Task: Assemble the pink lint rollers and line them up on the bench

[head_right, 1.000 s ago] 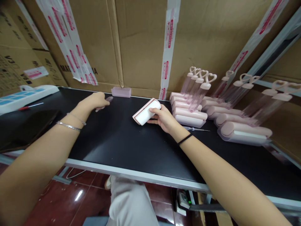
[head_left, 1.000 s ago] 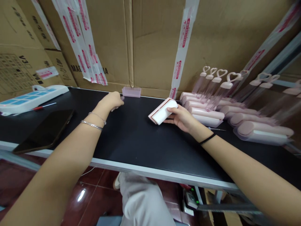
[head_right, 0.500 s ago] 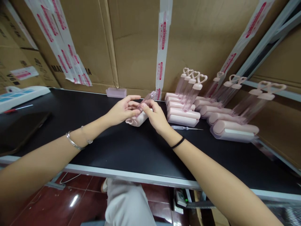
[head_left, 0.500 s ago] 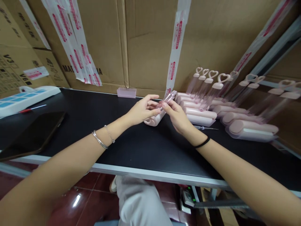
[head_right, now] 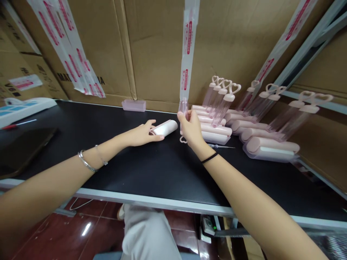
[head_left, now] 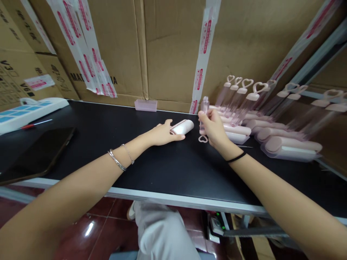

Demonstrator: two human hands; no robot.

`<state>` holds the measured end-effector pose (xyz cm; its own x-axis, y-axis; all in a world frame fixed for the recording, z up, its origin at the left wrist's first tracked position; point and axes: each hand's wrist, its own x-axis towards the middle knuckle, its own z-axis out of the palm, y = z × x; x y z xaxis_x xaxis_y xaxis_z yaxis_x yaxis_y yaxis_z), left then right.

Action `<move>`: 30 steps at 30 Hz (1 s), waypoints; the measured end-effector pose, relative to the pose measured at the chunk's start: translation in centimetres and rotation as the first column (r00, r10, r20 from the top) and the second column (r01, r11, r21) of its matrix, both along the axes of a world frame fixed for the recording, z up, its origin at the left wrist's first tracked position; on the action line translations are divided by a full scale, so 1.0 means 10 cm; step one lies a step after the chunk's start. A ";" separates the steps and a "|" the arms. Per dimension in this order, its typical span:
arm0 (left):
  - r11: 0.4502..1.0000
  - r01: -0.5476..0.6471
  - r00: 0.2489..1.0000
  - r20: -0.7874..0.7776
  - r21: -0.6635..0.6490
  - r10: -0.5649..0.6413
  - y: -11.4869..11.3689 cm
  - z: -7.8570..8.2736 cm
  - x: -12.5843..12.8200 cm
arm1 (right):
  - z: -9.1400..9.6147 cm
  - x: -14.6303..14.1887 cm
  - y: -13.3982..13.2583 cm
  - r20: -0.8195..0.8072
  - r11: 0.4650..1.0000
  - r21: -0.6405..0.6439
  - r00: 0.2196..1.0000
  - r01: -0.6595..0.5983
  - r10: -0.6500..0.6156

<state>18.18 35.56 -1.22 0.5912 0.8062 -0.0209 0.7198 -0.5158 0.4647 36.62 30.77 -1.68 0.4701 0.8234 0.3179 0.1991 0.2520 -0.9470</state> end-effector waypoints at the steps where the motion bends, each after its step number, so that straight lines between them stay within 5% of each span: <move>1: 1.000 -0.013 1.000 0.007 0.020 0.013 0.01 -0.01 0.00 | -0.02 0.00 0.01 0.011 0.997 -0.079 1.000 0.009 -0.008; 5: 0.998 -0.041 0.999 0.031 0.054 0.039 0.03 -0.01 0.00 | -0.06 0.01 0.03 0.000 0.973 -0.223 0.998 -0.064 0.066; 15: 0.936 0.187 0.952 0.181 0.298 -0.248 0.20 0.00 -0.09 | -0.08 0.22 0.07 0.422 0.996 -0.057 0.902 -0.074 0.091; 17: 0.922 0.236 0.936 0.183 0.305 -0.301 0.23 0.00 -0.11 | -0.04 0.23 0.03 0.592 0.998 -0.059 0.804 -0.034 0.062; 21: 0.956 0.210 0.944 0.213 0.204 -0.253 0.24 0.02 -0.14 | 0.11 0.21 -0.10 0.883 0.995 -0.091 0.465 0.040 0.062; 25: 0.979 0.117 0.961 0.228 0.166 -0.153 0.21 0.06 -0.16 | 0.22 0.16 -0.23 0.973 0.988 -0.124 0.208 0.093 0.102; 30: 0.981 0.018 0.982 0.179 0.194 -0.053 0.17 0.10 -0.16 | 0.22 0.09 -0.28 0.986 0.974 -0.169 0.014 0.149 0.168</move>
<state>16.55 37.21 -0.19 0.5991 0.7632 0.2419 0.6114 -0.6312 0.4772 37.55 27.96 0.50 -0.1855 0.9288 0.3209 0.9767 0.1382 0.1645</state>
